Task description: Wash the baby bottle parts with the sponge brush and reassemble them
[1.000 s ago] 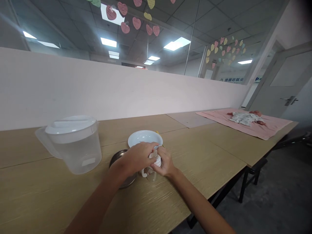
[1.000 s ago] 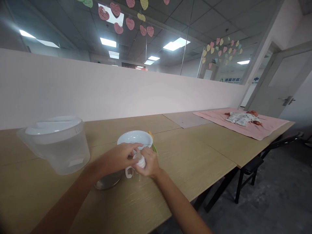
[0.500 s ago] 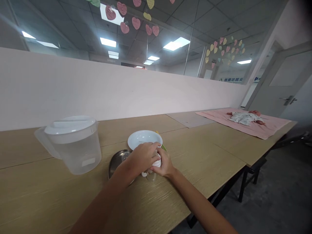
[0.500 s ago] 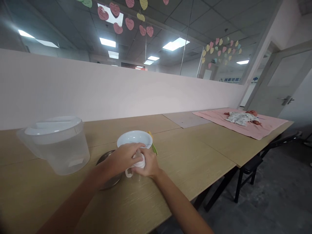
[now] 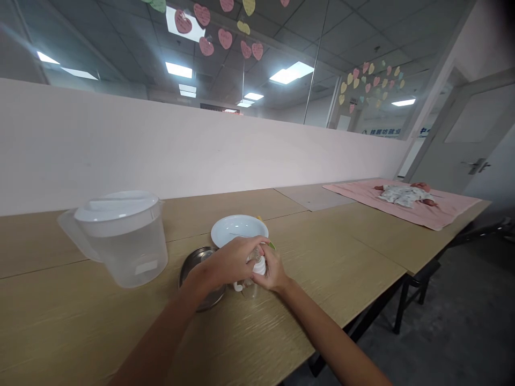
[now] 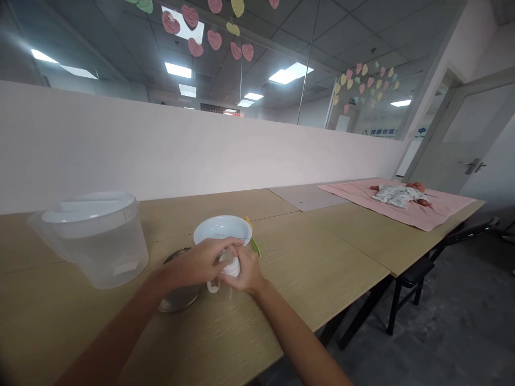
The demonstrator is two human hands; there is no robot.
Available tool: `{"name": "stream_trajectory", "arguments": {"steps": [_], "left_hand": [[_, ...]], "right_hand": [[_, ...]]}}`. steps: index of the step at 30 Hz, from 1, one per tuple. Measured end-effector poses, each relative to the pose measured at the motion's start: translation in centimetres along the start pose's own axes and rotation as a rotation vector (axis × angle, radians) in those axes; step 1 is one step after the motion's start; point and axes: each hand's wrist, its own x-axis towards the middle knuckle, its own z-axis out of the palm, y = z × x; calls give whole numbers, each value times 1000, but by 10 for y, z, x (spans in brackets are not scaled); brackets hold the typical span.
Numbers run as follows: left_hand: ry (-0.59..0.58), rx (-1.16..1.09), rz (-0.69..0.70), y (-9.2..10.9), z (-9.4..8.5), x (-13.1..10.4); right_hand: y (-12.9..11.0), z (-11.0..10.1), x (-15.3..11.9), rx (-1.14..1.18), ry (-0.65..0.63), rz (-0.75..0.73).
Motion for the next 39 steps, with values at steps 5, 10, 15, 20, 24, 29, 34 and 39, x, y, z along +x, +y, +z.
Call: {"name": "stream_trajectory", "arguments": {"steps": [5,10,15,20,24,29,34,39], "left_hand": [[6,58,24,1,2,0],[9,18,-13,2,0,-1],[130,27,-36,6,-8,0],[130,97,-128,9,-8,5],[66,39,-105,9,-8,5],[58,-42,-25,5,-8,3],[26,-103,-2,5,-8,2],[67,68,-79,8,-8,2]], "right_hand": [[2,1,-1,-25,5,-6],[-2,-2,1,-10,-33,27],[-2,-1,2,-25,-44,37],[1,0,1,-28,-55,12],[0,0,0,-10,-59,56],[-1,0,1,44,-55,71],[-1,-1,1,61,-58,54],[0,-1,0,39,-60,46]]}}
